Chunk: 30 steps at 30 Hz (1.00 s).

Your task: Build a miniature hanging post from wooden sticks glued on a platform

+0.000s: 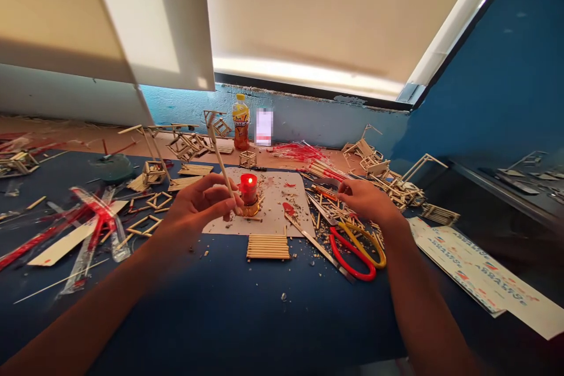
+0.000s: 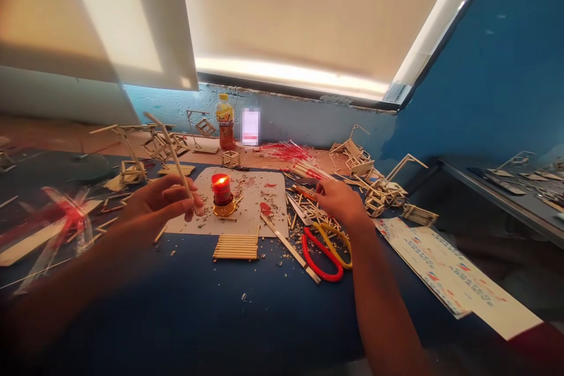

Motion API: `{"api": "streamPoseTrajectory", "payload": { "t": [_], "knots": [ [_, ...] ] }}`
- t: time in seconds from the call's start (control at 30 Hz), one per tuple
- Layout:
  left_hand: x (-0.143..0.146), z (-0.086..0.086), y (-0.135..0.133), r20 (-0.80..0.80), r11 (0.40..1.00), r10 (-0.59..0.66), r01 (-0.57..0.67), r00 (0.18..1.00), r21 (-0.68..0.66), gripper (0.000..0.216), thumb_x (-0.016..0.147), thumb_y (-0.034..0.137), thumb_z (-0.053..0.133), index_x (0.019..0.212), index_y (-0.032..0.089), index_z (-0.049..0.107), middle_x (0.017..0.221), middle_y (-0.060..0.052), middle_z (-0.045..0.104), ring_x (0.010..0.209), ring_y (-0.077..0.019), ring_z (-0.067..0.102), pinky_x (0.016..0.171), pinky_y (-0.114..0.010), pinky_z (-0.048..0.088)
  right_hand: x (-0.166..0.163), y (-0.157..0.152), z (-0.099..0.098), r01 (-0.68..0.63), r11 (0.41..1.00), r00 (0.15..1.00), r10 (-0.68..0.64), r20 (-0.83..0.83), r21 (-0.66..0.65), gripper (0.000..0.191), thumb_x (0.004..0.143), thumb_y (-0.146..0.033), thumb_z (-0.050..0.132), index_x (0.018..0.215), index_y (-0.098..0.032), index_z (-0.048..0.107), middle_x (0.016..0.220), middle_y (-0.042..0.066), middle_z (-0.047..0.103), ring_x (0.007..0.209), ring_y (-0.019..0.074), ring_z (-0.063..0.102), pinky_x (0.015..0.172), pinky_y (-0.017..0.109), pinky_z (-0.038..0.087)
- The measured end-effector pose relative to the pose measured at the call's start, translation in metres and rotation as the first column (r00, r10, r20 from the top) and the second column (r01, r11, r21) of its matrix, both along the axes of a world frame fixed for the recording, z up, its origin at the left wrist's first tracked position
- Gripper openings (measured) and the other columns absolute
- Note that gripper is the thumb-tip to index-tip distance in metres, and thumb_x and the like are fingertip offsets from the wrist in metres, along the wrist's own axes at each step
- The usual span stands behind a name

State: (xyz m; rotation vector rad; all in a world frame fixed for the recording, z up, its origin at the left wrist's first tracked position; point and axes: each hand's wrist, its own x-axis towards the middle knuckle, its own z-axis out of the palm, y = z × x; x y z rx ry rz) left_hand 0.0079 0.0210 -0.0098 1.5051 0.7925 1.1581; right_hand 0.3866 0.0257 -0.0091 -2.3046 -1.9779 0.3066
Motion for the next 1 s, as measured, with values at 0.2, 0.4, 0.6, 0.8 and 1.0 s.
{"api": "streamPoseTrajectory", "payload": {
  "t": [0.2,0.4,0.6,0.8,1.0],
  "knots": [
    [-0.006,0.003,0.005,-0.003,0.996,0.084,-0.084,0.996,0.04,0.018,0.081,0.031,0.086,0.092,0.028,0.073,0.081,0.0,0.078,0.078,-0.0193,0.07,0.067,-0.027,0.055,-0.009,0.011,-0.008,-0.131,0.979,0.99,0.137,-0.029,0.153,0.026,0.104,-0.037,0.066,0.122,-0.018,0.069,0.12,0.008,0.073,0.101,0.022,0.073,0.089,0.043,0.062],
    [-0.006,0.0,0.012,-0.043,0.993,0.106,-0.104,0.993,0.049,0.02,0.082,0.033,0.085,0.093,0.023,0.072,0.086,-0.003,0.079,0.08,-0.0191,0.07,0.066,-0.027,0.054,-0.06,0.042,-0.021,-0.411,0.891,0.903,0.426,-0.046,0.194,0.028,0.104,-0.035,0.066,0.127,-0.019,0.068,0.128,0.009,0.071,0.109,0.0242,0.071,0.095,0.047,0.061],
    [-0.009,0.0,0.014,-0.072,0.989,0.139,-0.135,0.988,0.059,0.027,0.08,0.037,0.087,0.094,0.021,0.071,0.083,-0.004,0.079,0.075,-0.0192,0.07,0.062,-0.027,0.054,-0.072,0.061,-0.025,-0.473,0.871,0.88,0.473,0.034,0.134,0.027,0.103,-0.035,0.067,0.126,-0.02,0.068,0.13,0.009,0.07,0.109,0.024,0.071,0.095,0.046,0.061],
    [-0.009,0.005,0.009,-0.094,0.989,0.145,-0.14,0.985,0.051,0.024,0.081,0.035,0.087,0.094,0.021,0.072,0.084,-0.003,0.079,0.075,-0.0178,0.07,0.063,-0.025,0.054,-0.075,0.06,-0.031,-0.493,0.856,0.868,0.495,0.025,0.157,0.026,0.103,-0.035,0.067,0.125,-0.019,0.069,0.127,0.009,0.071,0.107,0.0235,0.072,0.093,0.045,0.061],
    [-0.01,0.009,0.008,-0.108,0.986,0.164,-0.159,0.98,0.055,0.026,0.081,0.038,0.086,0.095,0.021,0.071,0.086,-0.005,0.08,0.074,-0.0183,0.07,0.062,-0.026,0.055,-0.064,0.067,-0.039,-0.473,0.841,0.86,0.506,-0.071,0.262,0.029,0.103,-0.035,0.067,0.127,-0.018,0.067,0.126,0.009,0.071,0.106,0.0237,0.072,0.092,0.046,0.062]
  ]
}}
